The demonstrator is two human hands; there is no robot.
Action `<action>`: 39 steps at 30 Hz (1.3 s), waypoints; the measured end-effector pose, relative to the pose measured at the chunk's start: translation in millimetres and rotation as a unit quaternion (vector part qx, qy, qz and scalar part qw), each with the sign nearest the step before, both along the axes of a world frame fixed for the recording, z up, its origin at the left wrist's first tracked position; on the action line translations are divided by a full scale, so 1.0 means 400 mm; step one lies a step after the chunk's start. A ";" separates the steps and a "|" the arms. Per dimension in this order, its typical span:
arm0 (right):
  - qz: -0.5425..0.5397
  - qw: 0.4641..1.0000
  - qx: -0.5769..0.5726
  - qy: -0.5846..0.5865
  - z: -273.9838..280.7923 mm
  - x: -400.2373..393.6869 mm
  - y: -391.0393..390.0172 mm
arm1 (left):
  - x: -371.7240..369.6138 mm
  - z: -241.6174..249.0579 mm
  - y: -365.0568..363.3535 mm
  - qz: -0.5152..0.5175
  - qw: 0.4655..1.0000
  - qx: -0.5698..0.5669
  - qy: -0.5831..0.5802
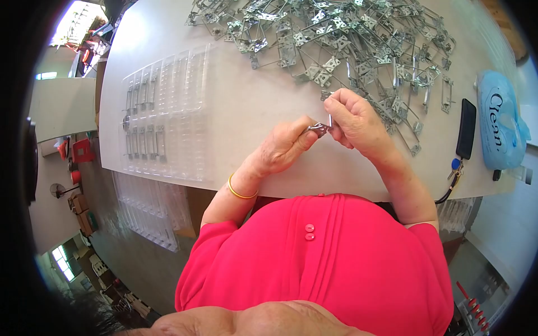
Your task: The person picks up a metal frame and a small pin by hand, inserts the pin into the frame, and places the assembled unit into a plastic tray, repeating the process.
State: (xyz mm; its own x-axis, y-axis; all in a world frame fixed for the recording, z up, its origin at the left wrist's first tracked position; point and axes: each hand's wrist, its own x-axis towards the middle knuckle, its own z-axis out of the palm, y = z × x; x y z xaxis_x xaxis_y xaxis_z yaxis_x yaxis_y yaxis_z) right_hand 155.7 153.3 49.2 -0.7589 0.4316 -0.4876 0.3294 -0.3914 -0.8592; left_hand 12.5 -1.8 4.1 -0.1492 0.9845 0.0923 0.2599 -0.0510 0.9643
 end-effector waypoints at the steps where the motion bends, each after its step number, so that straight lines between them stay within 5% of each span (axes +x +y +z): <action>1: 0.000 1.000 -0.007 0.000 -0.001 0.000 -0.001 | -0.009 -0.012 -0.007 -0.037 0.999 -0.001 0.025; 6: -0.056 0.997 0.010 0.046 -0.014 0.007 0.012 | -0.005 -0.008 -0.013 -0.043 0.997 -0.050 -0.035; 8: -0.082 0.994 0.040 0.068 -0.001 0.011 -0.008 | 0.000 -0.041 -0.003 0.016 0.975 -0.048 -0.216; 15: -0.065 0.952 0.239 0.178 -0.032 0.014 -0.069 | -0.018 0.018 -0.002 0.007 0.978 -0.084 -0.190; 17: -0.031 0.854 0.479 0.197 -0.047 0.015 -0.067 | -0.013 -0.001 -0.002 0.030 0.979 -0.042 -0.199; 18: -0.030 0.854 0.480 0.198 -0.047 0.014 -0.067 | -0.014 -0.008 -0.002 0.030 0.979 -0.041 -0.199; 20: 0.008 0.854 0.504 0.129 -0.047 0.016 -0.071 | -0.016 -0.018 -0.001 0.049 0.995 0.040 -0.074; 23: 0.004 0.904 0.423 0.057 -0.034 0.008 -0.089 | -0.007 -0.014 0.005 0.081 0.989 0.085 0.089; 30: 0.057 0.892 0.449 0.001 -0.013 0.007 -0.075 | 0.009 -0.023 0.012 0.155 0.964 0.120 0.178; 39: 0.076 0.959 0.271 -0.041 -0.017 0.071 -0.036 | 0.004 -0.010 0.011 0.236 0.907 0.021 0.348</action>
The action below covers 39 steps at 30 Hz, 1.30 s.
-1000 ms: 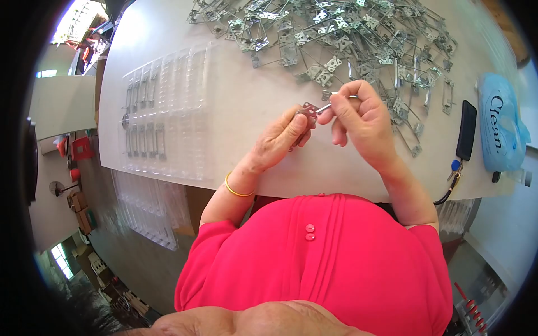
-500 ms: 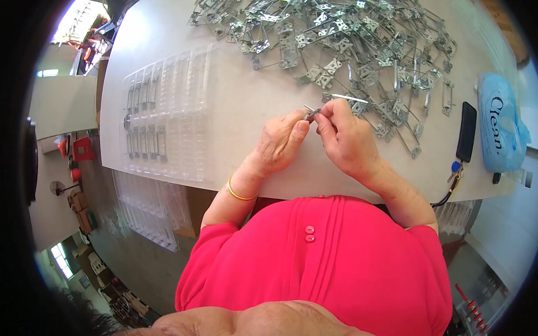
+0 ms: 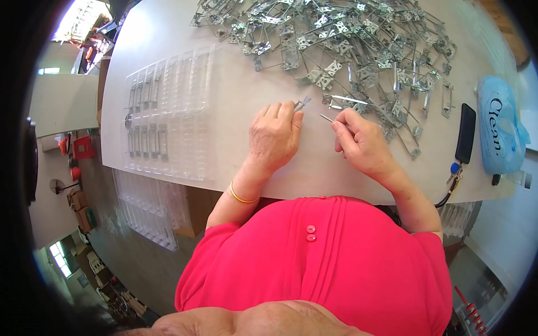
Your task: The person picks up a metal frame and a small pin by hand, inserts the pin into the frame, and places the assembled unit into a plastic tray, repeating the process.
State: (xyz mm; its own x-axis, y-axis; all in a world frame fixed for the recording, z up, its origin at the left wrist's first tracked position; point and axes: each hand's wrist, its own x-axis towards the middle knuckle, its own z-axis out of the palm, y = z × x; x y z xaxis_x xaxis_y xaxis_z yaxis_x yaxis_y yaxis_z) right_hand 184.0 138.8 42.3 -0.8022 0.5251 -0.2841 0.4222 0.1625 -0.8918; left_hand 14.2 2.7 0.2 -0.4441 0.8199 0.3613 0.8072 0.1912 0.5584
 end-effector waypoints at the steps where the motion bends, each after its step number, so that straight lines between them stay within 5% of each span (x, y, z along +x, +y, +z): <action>1: -0.007 1.000 -0.015 0.011 -0.005 0.007 0.002 | 0.011 0.005 -0.002 0.010 0.998 -0.035 0.056; 6: -0.008 0.999 -0.037 0.026 -0.022 0.028 0.006 | 0.041 0.015 -0.015 0.034 0.988 -0.088 0.120; 20: 0.025 0.990 -0.089 0.110 -0.104 0.051 -0.013 | -0.004 0.059 -0.125 0.035 0.994 -0.032 -0.101; 30: 0.017 0.988 -0.108 0.110 -0.118 0.062 -0.016 | 0.021 0.018 -0.107 0.032 0.991 -0.084 -0.096; 39: 0.020 0.986 -0.090 0.138 -0.139 0.059 -0.023 | -0.097 0.188 -0.217 0.123 0.988 0.005 -0.095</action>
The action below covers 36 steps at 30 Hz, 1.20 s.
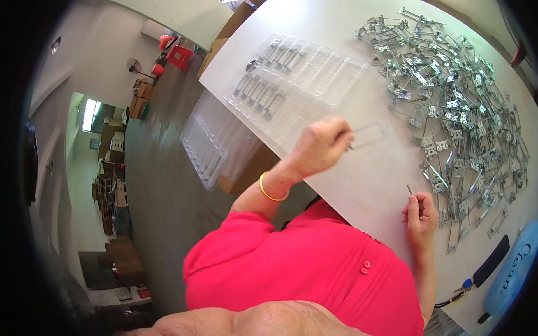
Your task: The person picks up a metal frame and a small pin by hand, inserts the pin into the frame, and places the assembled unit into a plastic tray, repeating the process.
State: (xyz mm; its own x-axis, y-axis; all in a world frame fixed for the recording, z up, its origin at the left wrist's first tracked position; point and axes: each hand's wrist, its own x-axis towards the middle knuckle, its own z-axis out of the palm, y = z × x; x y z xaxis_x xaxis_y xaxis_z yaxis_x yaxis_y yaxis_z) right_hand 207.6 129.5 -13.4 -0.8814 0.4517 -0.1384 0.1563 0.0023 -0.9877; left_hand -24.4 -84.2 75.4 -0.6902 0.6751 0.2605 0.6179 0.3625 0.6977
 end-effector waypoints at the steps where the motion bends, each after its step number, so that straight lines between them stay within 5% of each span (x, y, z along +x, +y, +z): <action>1: -0.002 1.000 -0.002 0.002 -0.001 -0.001 0.001 | -0.019 0.018 -0.020 0.026 0.999 0.007 0.024; 15: -0.011 1.000 -0.007 -0.012 0.000 0.002 0.002 | 0.032 0.020 -0.118 0.027 0.996 -0.012 -0.087; 22: -0.023 1.000 -0.005 -0.014 0.009 -0.001 -0.001 | -0.279 0.010 -0.159 0.239 0.967 0.008 0.089; 30: -0.025 1.000 0.009 -0.008 0.008 -0.002 -0.002 | -0.572 -0.114 -0.140 0.290 0.934 -0.083 0.191; 36: -0.021 1.000 0.015 -0.007 0.010 -0.002 -0.002 | -0.611 -0.155 -0.122 0.292 0.928 -0.159 0.170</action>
